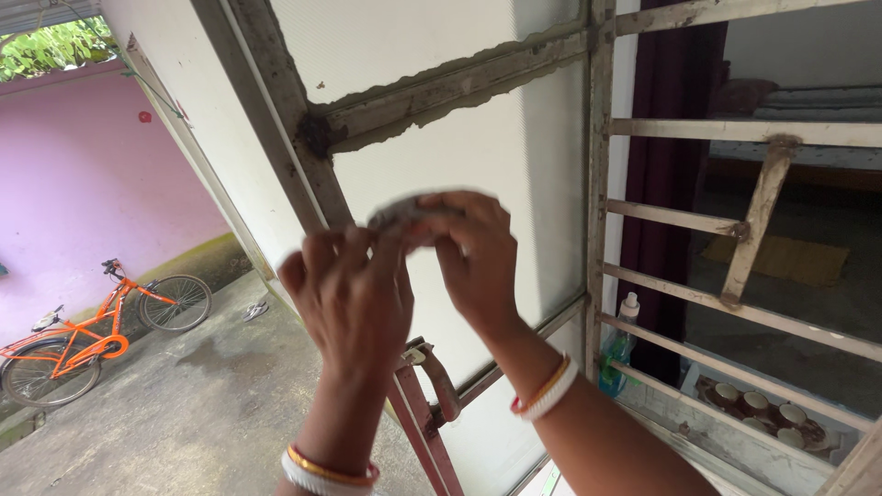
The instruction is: The person wipes a frosted glass window pane with a cloth, moving the cloth in circular and linear motions across the surface. The person holds the window frame with the left hand while cleaning with the right hand.
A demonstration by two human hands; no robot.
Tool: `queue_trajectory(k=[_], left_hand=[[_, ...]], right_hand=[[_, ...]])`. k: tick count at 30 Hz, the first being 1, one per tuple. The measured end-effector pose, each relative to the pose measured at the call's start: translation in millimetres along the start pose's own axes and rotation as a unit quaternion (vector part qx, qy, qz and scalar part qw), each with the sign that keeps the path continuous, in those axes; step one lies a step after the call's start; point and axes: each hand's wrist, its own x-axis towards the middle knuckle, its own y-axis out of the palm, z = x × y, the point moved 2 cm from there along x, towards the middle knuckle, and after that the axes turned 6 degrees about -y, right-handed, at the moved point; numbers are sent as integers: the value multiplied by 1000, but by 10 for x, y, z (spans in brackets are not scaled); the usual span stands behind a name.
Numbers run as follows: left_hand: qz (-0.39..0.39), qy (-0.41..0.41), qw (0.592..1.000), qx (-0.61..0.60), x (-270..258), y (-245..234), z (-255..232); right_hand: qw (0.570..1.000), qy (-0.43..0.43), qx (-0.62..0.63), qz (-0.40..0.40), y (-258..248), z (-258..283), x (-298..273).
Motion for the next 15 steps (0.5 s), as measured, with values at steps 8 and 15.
queue_trajectory(k=[8, 15], left_hand=[[9, 3, 1000, -23, 226, -87, -101], [67, 62, 996, -5, -76, 112, -61]], right_hand=[[998, -9, 58, -19, -1, -79, 150], [996, 42, 76, -32, -42, -199, -278]])
